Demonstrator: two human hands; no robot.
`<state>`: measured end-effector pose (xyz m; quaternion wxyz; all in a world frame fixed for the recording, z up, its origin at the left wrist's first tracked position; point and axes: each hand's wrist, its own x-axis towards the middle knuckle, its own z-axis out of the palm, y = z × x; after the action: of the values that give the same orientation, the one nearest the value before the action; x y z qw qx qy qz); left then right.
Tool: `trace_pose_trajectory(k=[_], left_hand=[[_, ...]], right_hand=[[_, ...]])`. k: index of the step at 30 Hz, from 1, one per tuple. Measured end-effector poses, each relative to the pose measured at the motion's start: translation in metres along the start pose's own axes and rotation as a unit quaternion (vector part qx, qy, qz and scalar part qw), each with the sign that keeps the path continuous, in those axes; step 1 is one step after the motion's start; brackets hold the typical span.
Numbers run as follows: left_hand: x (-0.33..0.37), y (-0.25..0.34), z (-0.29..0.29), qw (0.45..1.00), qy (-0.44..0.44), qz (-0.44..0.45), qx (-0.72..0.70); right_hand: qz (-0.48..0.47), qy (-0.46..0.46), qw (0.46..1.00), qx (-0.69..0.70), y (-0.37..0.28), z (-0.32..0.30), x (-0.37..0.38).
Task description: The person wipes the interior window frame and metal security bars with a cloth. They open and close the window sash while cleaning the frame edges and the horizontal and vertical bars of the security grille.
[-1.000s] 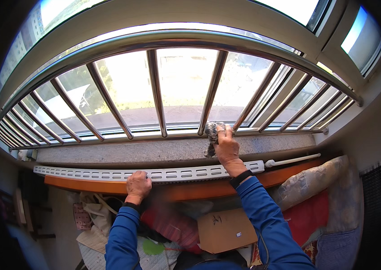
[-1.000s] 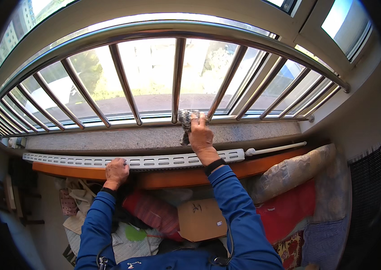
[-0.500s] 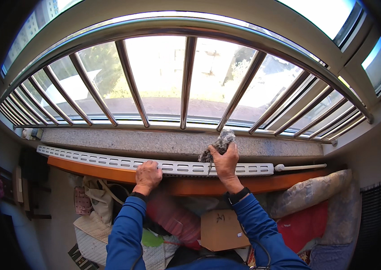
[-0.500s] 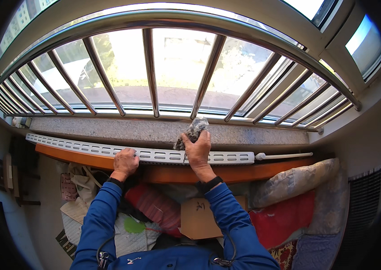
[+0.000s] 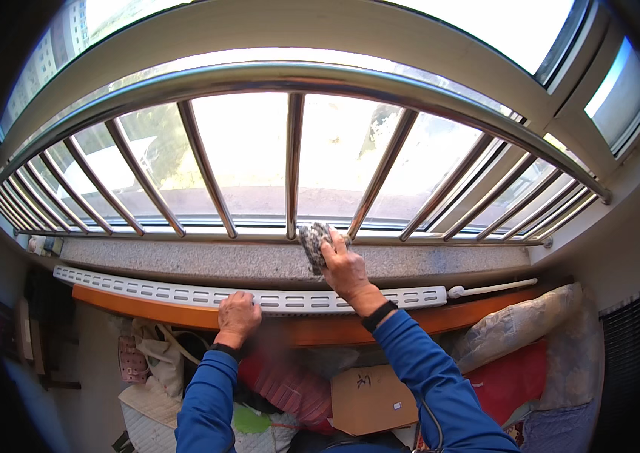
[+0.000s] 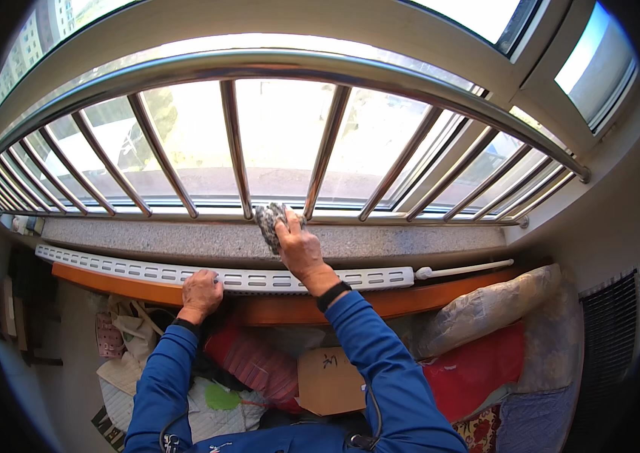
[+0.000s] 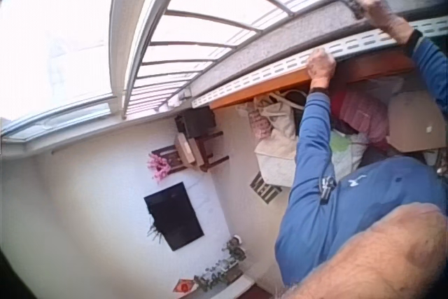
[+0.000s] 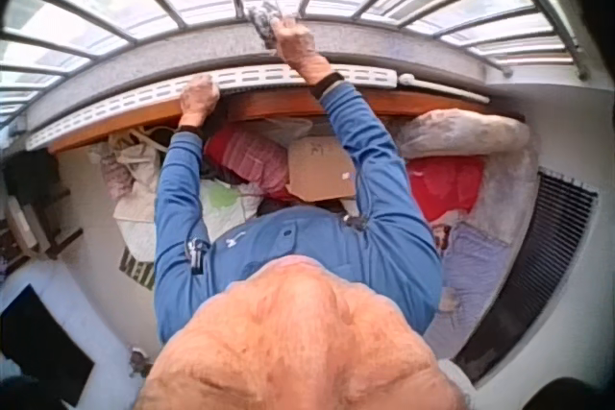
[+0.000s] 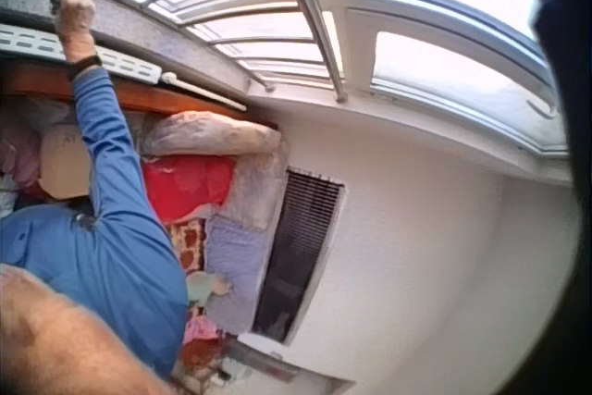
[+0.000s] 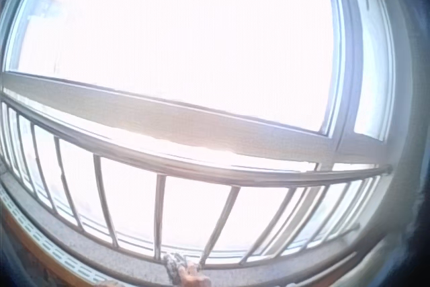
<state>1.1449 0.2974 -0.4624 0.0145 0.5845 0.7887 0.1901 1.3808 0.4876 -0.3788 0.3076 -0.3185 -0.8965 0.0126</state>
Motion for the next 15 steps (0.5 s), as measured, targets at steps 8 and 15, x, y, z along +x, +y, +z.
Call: trace_pose_trajectory(k=[8, 15], left_hand=[[0.000, -0.001, 0.004, 0.999, -0.029, -0.022, 0.016], [0.000, 0.001, 0.003, 0.999, -0.023, -0.026, 0.027]], right_hand=[[0.244, 0.145, 0.856, 0.432, -0.007, -0.152, 0.021], [0.148, 0.261, 0.927, 0.226, -0.005, -0.176, 0.147]])
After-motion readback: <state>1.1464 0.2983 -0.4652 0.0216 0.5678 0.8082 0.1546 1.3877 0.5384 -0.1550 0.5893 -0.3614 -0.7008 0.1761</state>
